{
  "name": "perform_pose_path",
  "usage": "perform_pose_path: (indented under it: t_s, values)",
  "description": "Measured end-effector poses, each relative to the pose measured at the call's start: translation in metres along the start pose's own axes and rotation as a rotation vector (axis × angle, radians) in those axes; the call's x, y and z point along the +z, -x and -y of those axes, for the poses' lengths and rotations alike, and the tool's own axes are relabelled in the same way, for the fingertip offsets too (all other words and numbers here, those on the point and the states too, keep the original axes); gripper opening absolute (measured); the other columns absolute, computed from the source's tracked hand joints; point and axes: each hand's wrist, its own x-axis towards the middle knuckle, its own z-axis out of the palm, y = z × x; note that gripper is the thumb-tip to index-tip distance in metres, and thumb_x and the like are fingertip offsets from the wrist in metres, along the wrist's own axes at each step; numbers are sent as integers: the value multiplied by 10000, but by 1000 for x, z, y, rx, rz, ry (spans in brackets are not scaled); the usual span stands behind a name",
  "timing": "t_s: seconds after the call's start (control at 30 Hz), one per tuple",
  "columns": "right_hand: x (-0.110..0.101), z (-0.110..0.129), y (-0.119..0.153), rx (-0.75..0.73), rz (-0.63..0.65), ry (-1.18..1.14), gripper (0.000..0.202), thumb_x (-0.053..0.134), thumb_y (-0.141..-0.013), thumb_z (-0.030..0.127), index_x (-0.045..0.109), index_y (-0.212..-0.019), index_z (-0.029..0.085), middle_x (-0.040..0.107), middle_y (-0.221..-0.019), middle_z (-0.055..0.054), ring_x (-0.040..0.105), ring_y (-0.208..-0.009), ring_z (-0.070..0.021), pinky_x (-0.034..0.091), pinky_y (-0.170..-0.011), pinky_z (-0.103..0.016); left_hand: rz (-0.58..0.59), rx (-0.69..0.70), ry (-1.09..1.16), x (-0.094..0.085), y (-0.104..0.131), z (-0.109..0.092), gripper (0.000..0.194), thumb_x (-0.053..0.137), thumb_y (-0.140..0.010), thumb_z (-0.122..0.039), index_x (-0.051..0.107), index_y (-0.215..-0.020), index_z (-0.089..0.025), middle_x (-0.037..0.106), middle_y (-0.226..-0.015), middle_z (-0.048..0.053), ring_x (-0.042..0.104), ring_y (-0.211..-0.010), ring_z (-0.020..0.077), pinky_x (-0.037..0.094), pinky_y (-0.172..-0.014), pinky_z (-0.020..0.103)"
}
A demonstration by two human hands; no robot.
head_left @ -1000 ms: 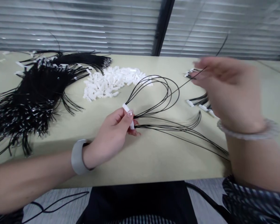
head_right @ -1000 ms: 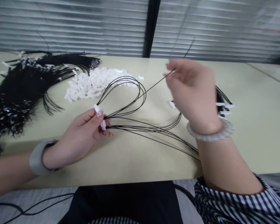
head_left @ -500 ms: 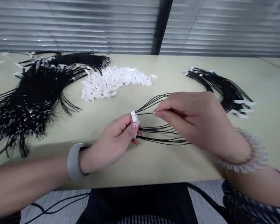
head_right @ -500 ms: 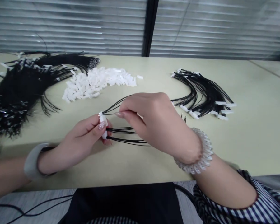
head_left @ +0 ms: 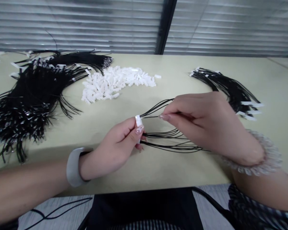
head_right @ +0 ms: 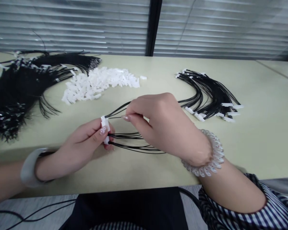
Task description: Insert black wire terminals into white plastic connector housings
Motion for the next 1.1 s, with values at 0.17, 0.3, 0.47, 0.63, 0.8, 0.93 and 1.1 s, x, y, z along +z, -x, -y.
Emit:
perform_pose_path:
  t_s: [0.17,0.3,0.47,0.63,0.8,0.93,1.1]
  values:
    - [-1,-1,1,-8,6,19,130,488,-798,163,586,-715,177,559,-613,38,453,-555,-41,311,-538,-187,-7,1,0,1,1,-1,235,379,-873,-349,491,-763,-173,487,-696,-14,503,-605,65,462,-564,154]
    - [-2,-1,1,-7,56,-6,129,493,-795,169,588,-707,181,561,-612,44,445,-550,-38,320,-551,-184,1,2,1,1,1,-1,239,379,-870,-356,481,-758,-172,480,-692,-16,498,-610,68,460,-565,155]
    - [3,1,-2,33,76,-23,143,481,-806,183,595,-719,175,563,-611,42,448,-539,-33,314,-543,-177,25,12,-58,0,1,0,241,360,-880,-356,469,-766,-174,470,-680,-24,506,-600,60,453,-569,148]
    - [19,3,-3,10,148,46,208,415,-841,221,606,-778,170,581,-676,12,495,-611,-67,315,-569,-204,49,43,-142,0,1,1,226,361,-881,-322,463,-745,-173,477,-659,-22,500,-585,69,442,-554,157]
    - [27,6,-4,-34,153,5,219,403,-841,197,598,-748,163,588,-675,6,523,-660,-84,350,-616,-209,40,47,-100,1,1,0,218,385,-869,-322,483,-744,-174,481,-658,-18,491,-585,75,452,-546,161]
    - [15,4,-3,7,-205,-45,144,449,-842,225,574,-800,168,604,-776,-13,530,-717,-82,391,-656,-204,-90,-42,77,2,-2,2,231,413,-853,-366,497,-759,-173,491,-707,-11,503,-626,80,490,-569,180]
    - [-2,-8,3,103,-163,100,304,512,-798,334,462,-557,154,457,-548,-1,396,-539,-72,312,-531,-231,-246,-100,319,1,-6,7,225,464,-834,-369,486,-734,-169,481,-702,-17,499,-648,83,506,-598,214]
